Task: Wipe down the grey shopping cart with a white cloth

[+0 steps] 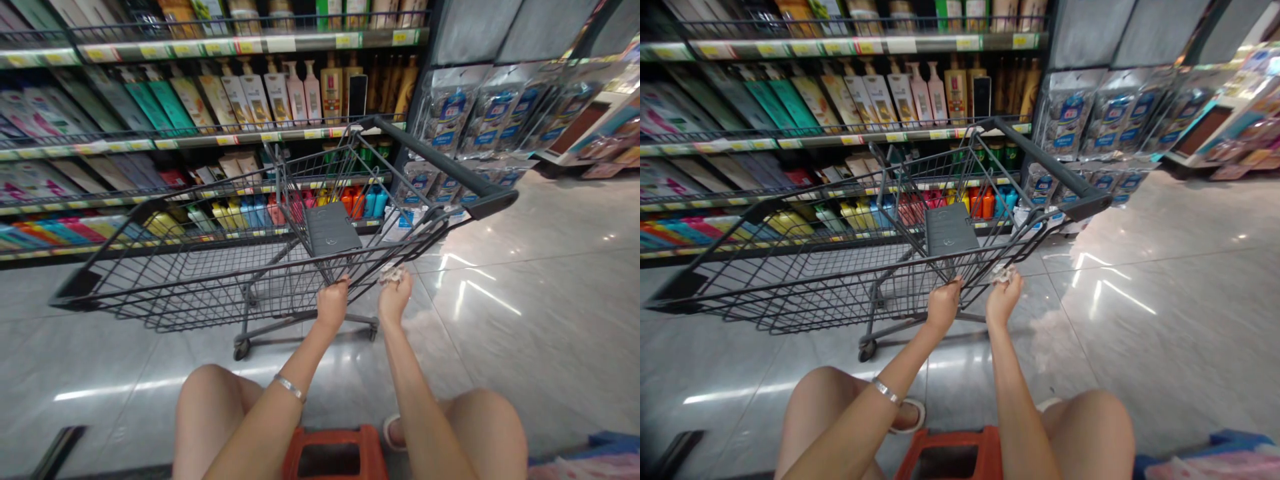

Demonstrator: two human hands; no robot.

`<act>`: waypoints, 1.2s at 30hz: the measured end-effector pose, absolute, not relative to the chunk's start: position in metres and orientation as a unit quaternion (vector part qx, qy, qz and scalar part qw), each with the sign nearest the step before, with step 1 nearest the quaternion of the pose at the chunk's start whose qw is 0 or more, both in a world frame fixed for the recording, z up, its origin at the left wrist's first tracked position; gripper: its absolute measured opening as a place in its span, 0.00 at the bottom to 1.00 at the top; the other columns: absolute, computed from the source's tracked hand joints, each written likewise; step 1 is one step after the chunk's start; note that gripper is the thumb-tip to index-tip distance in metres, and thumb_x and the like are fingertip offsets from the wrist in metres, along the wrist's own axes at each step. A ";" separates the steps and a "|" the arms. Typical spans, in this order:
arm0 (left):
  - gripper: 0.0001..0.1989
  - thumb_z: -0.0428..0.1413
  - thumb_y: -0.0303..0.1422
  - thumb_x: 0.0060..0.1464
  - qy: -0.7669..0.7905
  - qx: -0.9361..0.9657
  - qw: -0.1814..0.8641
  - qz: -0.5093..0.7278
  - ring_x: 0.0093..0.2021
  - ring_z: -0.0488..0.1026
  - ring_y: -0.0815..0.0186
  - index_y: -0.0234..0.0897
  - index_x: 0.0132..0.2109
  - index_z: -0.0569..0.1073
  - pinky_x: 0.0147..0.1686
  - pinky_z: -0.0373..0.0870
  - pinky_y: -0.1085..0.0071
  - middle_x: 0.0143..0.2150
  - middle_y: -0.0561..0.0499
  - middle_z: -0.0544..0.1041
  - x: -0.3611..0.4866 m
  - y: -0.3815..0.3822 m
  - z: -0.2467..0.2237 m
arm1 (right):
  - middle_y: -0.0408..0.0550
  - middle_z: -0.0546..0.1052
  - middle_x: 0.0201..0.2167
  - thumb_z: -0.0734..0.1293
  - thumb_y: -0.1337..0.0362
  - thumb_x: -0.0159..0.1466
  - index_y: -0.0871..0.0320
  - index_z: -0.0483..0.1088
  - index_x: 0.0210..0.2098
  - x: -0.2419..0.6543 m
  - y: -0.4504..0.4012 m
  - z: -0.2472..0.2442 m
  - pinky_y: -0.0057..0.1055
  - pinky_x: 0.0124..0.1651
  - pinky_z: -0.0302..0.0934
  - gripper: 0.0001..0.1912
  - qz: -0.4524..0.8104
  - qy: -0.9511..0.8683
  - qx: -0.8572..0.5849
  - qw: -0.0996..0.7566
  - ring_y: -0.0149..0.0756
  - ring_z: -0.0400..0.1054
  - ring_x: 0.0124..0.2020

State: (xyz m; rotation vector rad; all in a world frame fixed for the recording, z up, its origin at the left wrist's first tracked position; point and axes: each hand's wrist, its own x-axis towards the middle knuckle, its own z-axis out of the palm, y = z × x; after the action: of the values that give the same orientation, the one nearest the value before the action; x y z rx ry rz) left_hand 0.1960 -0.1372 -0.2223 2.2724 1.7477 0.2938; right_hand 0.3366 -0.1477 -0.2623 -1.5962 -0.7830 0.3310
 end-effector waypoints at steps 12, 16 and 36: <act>0.14 0.53 0.40 0.60 0.598 0.790 0.117 0.073 0.38 0.74 0.68 0.34 0.48 0.71 0.40 0.74 0.64 0.42 0.49 0.75 0.197 -0.140 -0.219 | 0.50 0.71 0.49 0.64 0.56 0.66 0.59 0.67 0.49 0.304 -0.152 -0.301 0.42 0.49 0.66 0.17 0.130 -0.409 -0.692 0.580 0.38 0.69 0.46; 0.14 0.53 0.39 0.60 0.592 0.793 0.119 0.076 0.40 0.74 0.67 0.34 0.48 0.71 0.41 0.74 0.63 0.43 0.49 0.75 0.197 -0.140 -0.219 | 0.50 0.71 0.50 0.64 0.56 0.66 0.59 0.66 0.51 0.298 -0.149 -0.314 0.42 0.48 0.67 0.18 0.138 -0.419 -0.693 0.570 0.38 0.69 0.47; 0.15 0.53 0.40 0.60 0.604 0.784 0.123 0.069 0.41 0.74 0.66 0.34 0.48 0.70 0.41 0.74 0.62 0.44 0.48 0.75 0.198 -0.145 -0.211 | 0.50 0.72 0.49 0.64 0.57 0.66 0.59 0.66 0.52 0.288 -0.153 -0.332 0.41 0.47 0.68 0.18 0.211 -0.472 -0.685 0.512 0.37 0.70 0.45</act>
State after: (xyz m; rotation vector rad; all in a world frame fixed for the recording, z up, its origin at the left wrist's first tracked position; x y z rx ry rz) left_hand 0.1984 -0.1450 -0.2109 2.2885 1.7623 0.2008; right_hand 0.2877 -0.1531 -0.3320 -1.6489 -1.1361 0.5087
